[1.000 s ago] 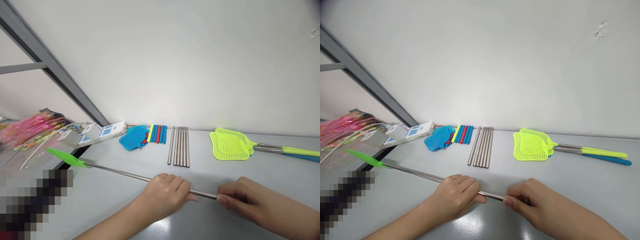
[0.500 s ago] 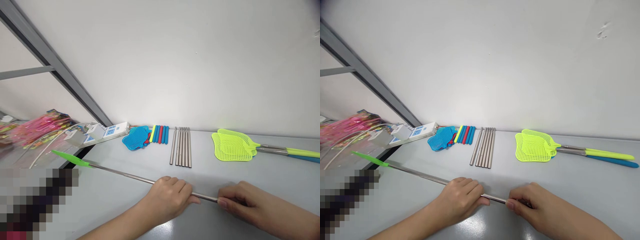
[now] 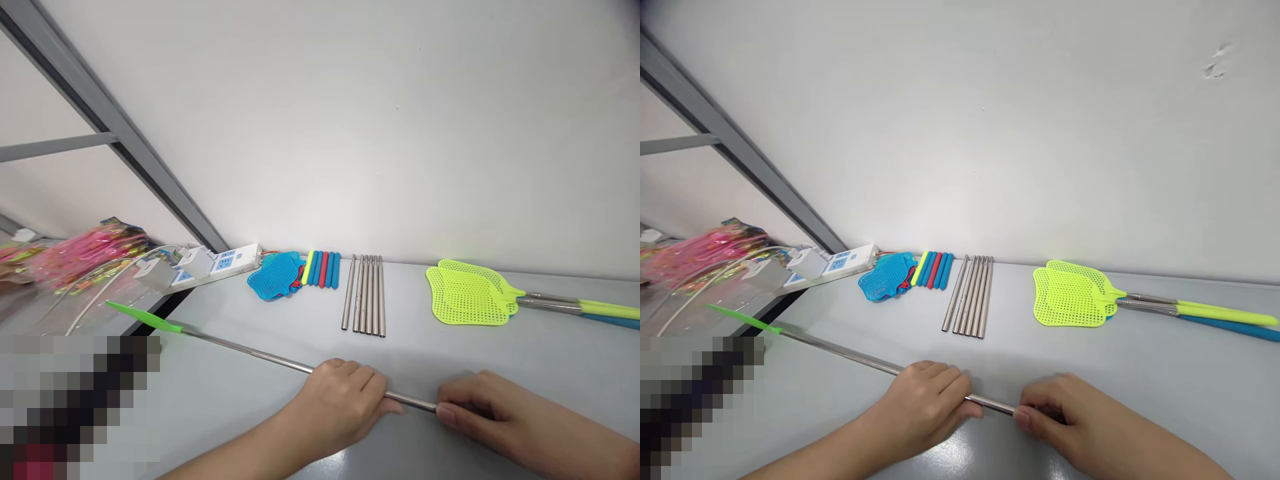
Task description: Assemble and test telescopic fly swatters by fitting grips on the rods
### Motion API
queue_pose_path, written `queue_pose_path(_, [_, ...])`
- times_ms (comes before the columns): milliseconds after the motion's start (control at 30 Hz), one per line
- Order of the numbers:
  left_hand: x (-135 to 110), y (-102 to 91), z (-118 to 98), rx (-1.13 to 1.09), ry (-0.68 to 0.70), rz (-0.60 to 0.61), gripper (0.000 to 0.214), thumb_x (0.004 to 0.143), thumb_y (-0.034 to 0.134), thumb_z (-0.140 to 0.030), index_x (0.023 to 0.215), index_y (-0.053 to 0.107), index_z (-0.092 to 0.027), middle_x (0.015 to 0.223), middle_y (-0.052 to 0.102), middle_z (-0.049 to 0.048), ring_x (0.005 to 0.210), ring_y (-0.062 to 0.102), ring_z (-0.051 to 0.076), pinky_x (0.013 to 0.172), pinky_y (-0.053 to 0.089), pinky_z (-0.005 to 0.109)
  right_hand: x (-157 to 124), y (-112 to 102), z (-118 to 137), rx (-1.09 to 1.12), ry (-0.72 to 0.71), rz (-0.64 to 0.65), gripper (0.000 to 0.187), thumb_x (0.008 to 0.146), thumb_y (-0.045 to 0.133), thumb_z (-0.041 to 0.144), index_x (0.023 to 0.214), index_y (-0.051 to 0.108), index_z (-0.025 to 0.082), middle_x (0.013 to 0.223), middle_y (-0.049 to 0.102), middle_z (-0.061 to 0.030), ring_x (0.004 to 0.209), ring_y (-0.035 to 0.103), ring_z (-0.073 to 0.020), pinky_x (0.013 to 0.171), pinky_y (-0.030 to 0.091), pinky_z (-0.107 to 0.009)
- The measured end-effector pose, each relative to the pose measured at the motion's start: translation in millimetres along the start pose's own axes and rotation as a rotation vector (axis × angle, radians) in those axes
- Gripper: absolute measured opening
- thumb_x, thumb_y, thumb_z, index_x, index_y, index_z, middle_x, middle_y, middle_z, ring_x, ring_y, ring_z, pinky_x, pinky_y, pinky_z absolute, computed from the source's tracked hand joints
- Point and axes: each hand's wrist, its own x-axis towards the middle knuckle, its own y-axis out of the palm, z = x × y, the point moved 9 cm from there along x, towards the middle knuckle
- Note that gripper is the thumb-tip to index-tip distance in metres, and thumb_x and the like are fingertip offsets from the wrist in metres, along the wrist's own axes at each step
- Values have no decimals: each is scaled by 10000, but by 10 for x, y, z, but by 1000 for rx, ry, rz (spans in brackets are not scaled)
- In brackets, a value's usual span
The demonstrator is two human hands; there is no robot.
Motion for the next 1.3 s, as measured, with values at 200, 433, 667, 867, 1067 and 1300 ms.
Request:
queue_pose_path(200, [-6, -2, -8, -6, -10, -2, 344, 894, 341, -369, 625, 421, -171, 527, 485, -33, 442, 465, 99, 420, 304, 246, 17, 11, 0, -15, 10, 16, 413, 803, 414, 543, 637, 542, 186, 651, 531, 9, 620, 469, -139, 523, 350, -202])
queue_pose_path(433, [1, 3, -3, -13, -26, 4, 347, 893, 337, -373, 618, 419, -176, 522, 486, -32, 437, 463, 110, 416, 299, 253, 12, 4, 2, -16, 7, 12, 409, 803, 413, 543, 637, 537, 190, 659, 535, 12, 615, 467, -137, 512, 343, -200])
queue_pose_path(667, [6, -10, -3, -19, -39, 26, 331, 887, 351, -366, 622, 420, -180, 533, 496, -32, 441, 462, 117, 418, 308, 253, 11, 14, 8, -10, 0, 22, 406, 803, 418, 536, 634, 540, 187, 638, 519, 14, 602, 459, -134, 518, 344, -203])
queue_pose_path(867, [6, -17, -6, -25, -39, 20, 338, 895, 331, -362, 626, 423, -178, 531, 493, -29, 438, 463, 112, 419, 312, 251, 10, -4, 14, -16, 1, 6, 409, 797, 422, 545, 644, 554, 190, 648, 529, 11, 609, 463, -137, 526, 352, -205])
queue_pose_path(1067, [5, -16, -1, -31, -50, 16, 349, 896, 329, -366, 621, 428, -175, 527, 501, -22, 441, 472, 112, 424, 321, 249, 26, 0, 13, -23, -7, 1, 437, 789, 418, 569, 623, 542, 184, 620, 515, 14, 584, 445, -129, 507, 341, -201])
queue_pose_path(1300, [11, -6, -2, -34, -44, 25, 341, 893, 333, -361, 623, 429, -177, 537, 507, -29, 443, 467, 109, 422, 308, 253, 23, 3, 11, -53, -1, 6, 448, 800, 393, 571, 622, 524, 182, 637, 519, 13, 588, 442, -125, 502, 332, -195])
